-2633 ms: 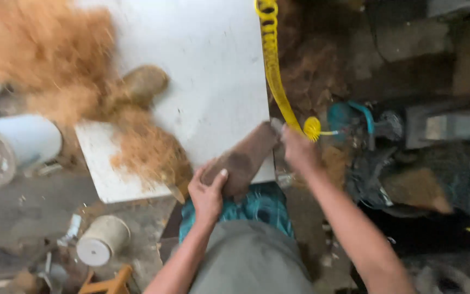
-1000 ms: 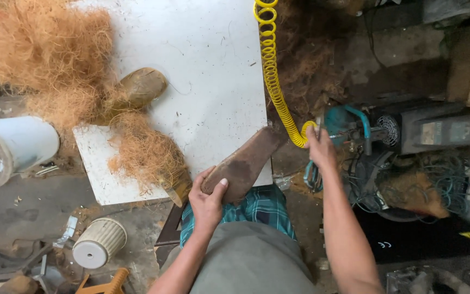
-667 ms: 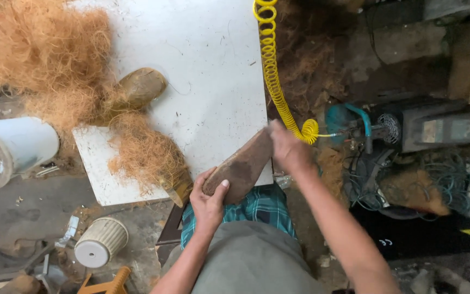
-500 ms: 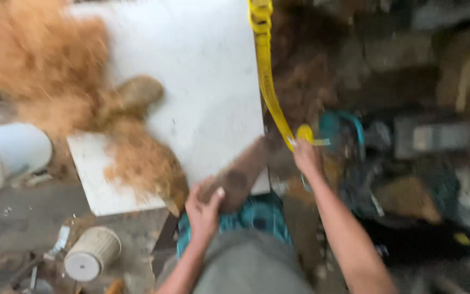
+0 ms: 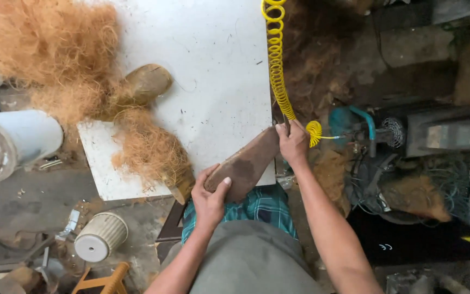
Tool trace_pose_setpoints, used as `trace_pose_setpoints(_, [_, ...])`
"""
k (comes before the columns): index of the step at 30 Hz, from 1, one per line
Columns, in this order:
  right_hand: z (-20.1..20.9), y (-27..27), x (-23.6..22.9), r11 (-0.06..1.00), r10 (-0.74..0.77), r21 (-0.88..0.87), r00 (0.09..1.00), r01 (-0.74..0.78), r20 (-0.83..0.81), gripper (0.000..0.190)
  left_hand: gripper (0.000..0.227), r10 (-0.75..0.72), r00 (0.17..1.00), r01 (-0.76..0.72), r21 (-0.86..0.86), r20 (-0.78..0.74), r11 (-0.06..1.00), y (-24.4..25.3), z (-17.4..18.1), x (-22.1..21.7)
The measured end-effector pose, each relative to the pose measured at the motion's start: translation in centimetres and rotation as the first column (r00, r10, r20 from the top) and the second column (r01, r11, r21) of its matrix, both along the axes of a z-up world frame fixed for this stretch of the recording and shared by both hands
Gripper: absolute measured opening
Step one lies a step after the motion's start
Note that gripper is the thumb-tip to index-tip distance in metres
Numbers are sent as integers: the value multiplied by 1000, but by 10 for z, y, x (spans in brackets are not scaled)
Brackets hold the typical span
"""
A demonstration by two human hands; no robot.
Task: The person uses a knife to carve and shape a dark wooden object on a white table. They repeatedly scrape the surface, rotate the object to access different sides, and remove wood shavings. The person also uses scissors to trim the object's edges.
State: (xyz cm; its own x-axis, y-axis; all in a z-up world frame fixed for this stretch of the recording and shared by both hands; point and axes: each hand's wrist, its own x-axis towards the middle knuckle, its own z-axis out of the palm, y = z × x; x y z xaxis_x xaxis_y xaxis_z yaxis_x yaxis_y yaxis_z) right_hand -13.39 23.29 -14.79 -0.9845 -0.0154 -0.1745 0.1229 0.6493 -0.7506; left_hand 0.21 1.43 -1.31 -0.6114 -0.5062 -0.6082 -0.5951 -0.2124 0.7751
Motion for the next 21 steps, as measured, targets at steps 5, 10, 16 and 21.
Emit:
trace_pose_setpoints(5, [-7,4,-3,986,110,142,980,-87,-165,18,48,-9,1000,9,-17,-4,1000,1,5,-4])
trace_pose_setpoints(10, [-12,32,-7,935,116,350,984,-62,-134,23,47,-32,999,32,-13,-37,999,-3,11,-5])
trace_pose_setpoints(16, [-83,160,9,846,-290,531,871,40,396,71,50,-134,991,135,39,-30,990,-14,12,2])
trace_pose_setpoints(21, [-107,215,41,878,-437,394,789,270,433,34,51,-311,947,302,-110,-79,947,-10,22,1])
